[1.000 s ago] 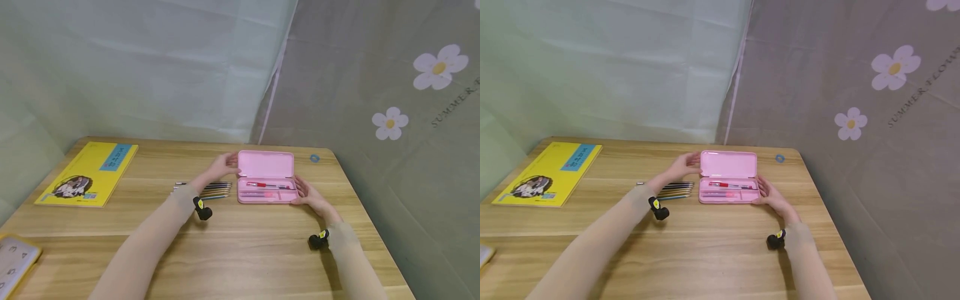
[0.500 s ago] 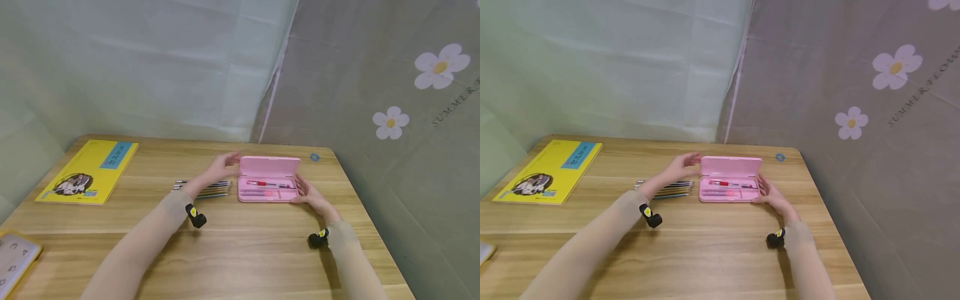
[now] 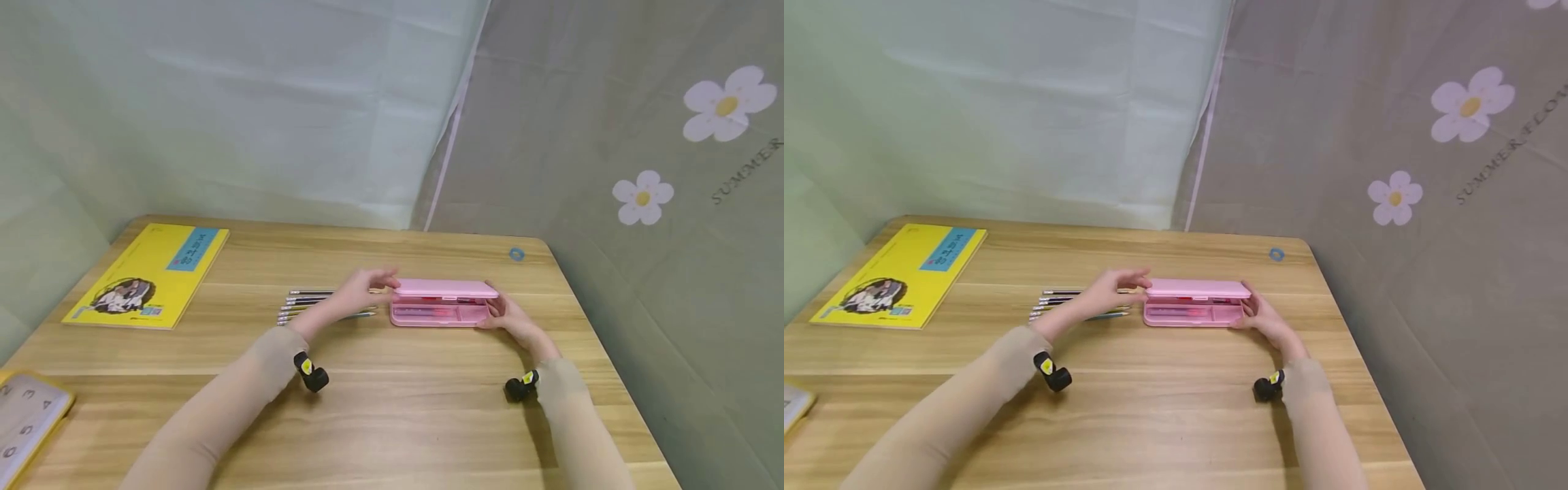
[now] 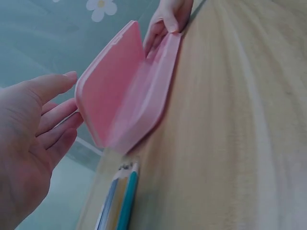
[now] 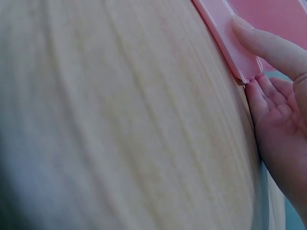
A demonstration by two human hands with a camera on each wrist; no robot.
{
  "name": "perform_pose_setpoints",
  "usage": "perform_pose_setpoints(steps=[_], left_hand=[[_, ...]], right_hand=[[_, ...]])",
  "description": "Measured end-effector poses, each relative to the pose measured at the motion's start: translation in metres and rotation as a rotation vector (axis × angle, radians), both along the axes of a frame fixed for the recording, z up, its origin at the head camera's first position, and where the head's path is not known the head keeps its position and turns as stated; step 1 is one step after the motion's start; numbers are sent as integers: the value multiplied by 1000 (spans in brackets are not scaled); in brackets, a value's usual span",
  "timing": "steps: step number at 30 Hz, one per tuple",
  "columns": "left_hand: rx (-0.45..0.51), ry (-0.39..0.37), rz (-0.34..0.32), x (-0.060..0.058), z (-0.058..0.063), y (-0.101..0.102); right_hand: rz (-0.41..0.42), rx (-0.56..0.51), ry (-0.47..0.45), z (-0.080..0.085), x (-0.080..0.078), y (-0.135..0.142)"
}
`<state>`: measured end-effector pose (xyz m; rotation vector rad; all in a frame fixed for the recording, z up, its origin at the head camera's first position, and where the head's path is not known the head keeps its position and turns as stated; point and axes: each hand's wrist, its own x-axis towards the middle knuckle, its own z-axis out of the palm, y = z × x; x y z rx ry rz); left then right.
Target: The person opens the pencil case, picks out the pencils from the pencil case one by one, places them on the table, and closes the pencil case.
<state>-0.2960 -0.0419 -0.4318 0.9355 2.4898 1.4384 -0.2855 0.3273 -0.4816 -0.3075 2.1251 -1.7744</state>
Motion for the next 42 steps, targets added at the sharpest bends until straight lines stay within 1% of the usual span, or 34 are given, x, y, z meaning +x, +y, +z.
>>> perform_pose_setpoints(steps=[4, 6, 8, 13, 17, 25, 36, 42], left_hand=[[-11, -12, 3, 0, -10, 1], [-14, -16, 11, 1, -12, 2], [-14, -17, 19, 1, -14, 3], [-22, -4, 40, 3, -17, 5], [-49, -14, 59, 2, -21, 7], [-98, -26, 81, 0, -23, 9], [-135, 19, 77, -1, -25, 9], [-144, -8, 77, -2, -26, 10]], right_hand=[[0, 13, 3, 0, -1, 0], [-3, 17, 3, 0, -1, -1], [-6, 6, -5, 0, -1, -1], [-7, 38, 1, 1, -1, -1], [-7, 55, 9, 2, 0, -1], [-22, 67, -4, 1, -1, 1], [-31, 68, -30, 4, 0, -1], [-29, 67, -24, 3, 0, -1]])
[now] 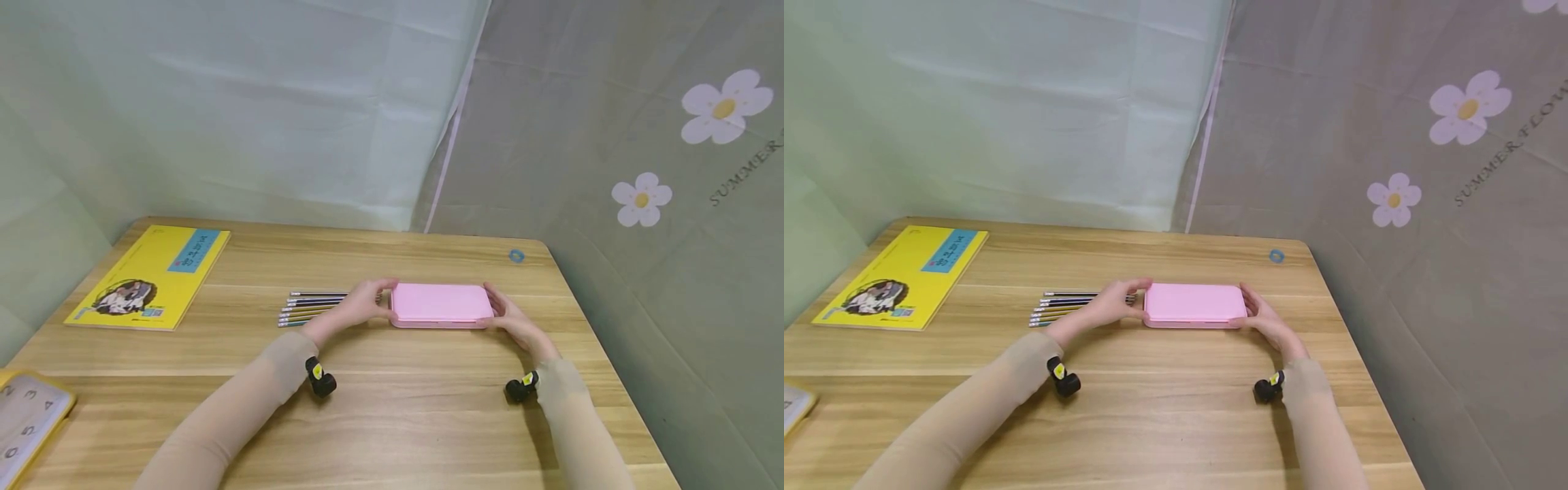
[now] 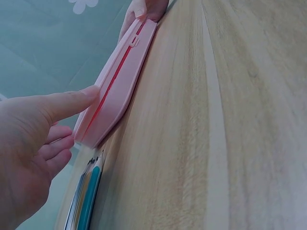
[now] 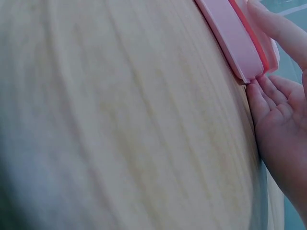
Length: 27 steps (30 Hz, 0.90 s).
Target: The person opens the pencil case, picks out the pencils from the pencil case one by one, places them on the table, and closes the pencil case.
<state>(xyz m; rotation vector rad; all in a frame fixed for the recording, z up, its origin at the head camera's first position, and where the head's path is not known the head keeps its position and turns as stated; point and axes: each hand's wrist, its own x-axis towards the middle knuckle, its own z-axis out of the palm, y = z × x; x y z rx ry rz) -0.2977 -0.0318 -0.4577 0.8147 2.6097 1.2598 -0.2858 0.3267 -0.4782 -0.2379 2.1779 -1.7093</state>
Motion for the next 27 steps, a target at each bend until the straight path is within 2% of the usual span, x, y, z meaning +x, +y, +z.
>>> perform_pose_setpoints(steps=[15, 27], left_hand=[[-10, 16, -1, -2, -2, 1], [-77, 16, -6, 2, 5, 4]], right_hand=[[29, 25, 23, 3, 0, -1], [62, 41, 45, 5, 0, -1]])
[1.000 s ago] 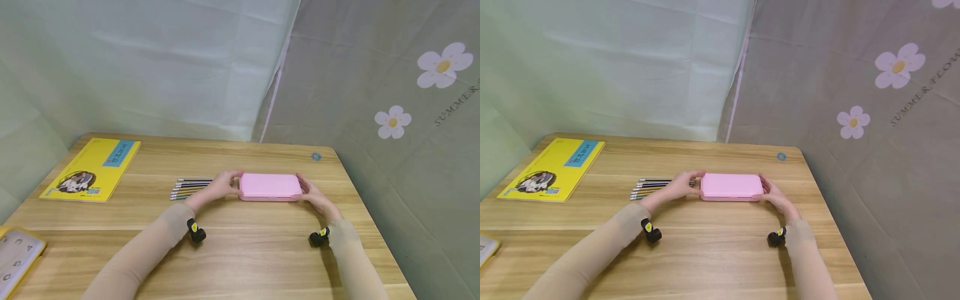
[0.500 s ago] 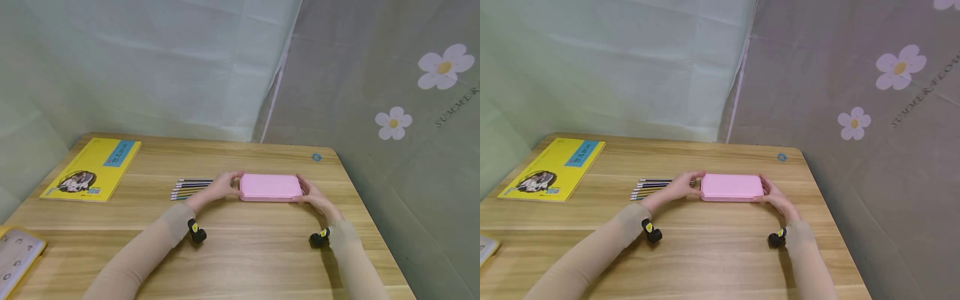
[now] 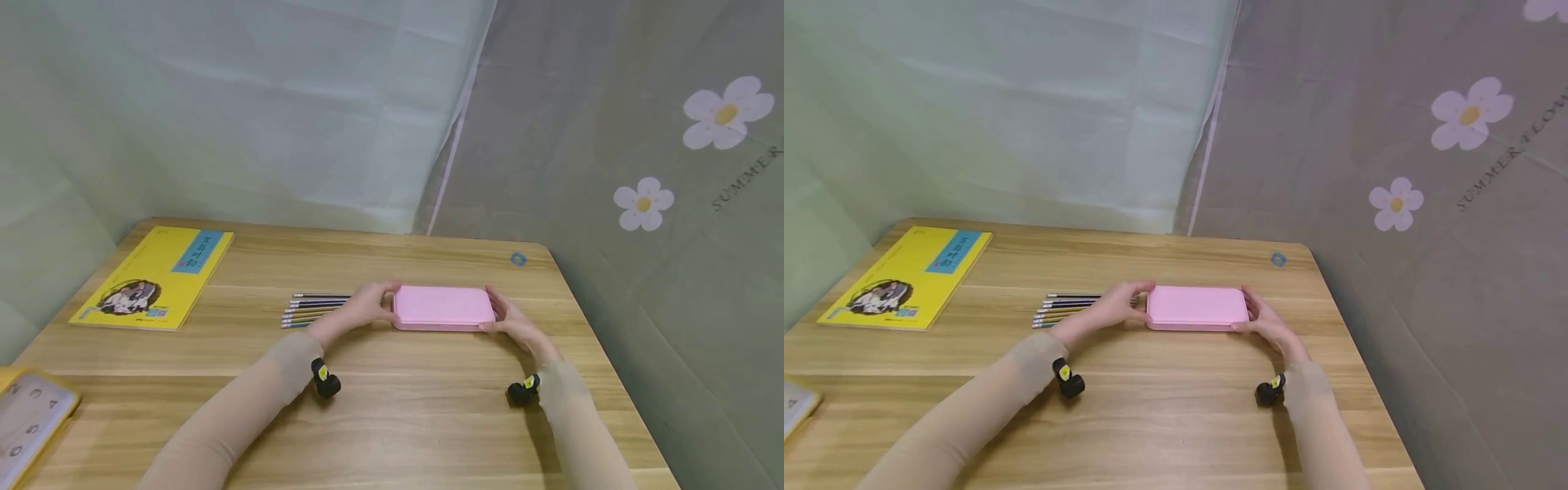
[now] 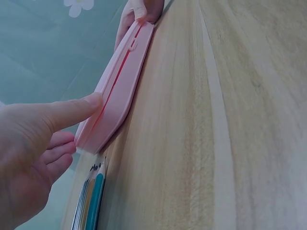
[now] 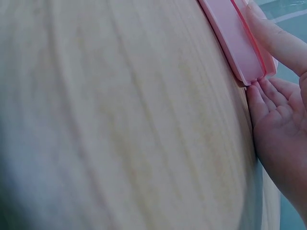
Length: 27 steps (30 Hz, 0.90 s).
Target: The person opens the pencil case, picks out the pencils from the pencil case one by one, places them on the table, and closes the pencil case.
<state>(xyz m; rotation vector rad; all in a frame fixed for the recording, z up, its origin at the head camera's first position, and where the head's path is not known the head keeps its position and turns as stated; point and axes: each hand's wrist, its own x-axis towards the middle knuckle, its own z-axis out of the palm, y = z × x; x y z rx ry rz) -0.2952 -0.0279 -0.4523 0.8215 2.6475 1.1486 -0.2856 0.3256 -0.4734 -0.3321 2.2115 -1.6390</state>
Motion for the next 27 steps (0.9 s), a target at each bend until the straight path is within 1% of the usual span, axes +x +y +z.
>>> perform_pose_setpoints(steps=[4, 7, 13, 19, 24, 26, 27], left_hand=[[-30, 17, -2, -1, 1, 3], [-40, 10, 0, -1, 1, 5], [-43, 23, 10, 0, -2, 8], [-23, 35, 23, 2, -1, 10], [-26, 67, 4, 2, -1, 11], [-11, 58, -9, 3, 1, 8], [7, 42, -15, 3, 3, 6]], right_hand=[[-4, 2, 5, 0, -1, 2], [-6, 2, 8, -2, 0, 3], [1, 7, 13, -3, 0, 4], [6, 8, 12, -4, -1, 7], [-26, 1, -32, 1, 2, 10], [-46, 5, -19, 5, 2, 10], [-60, 7, 2, 7, 1, 9]])
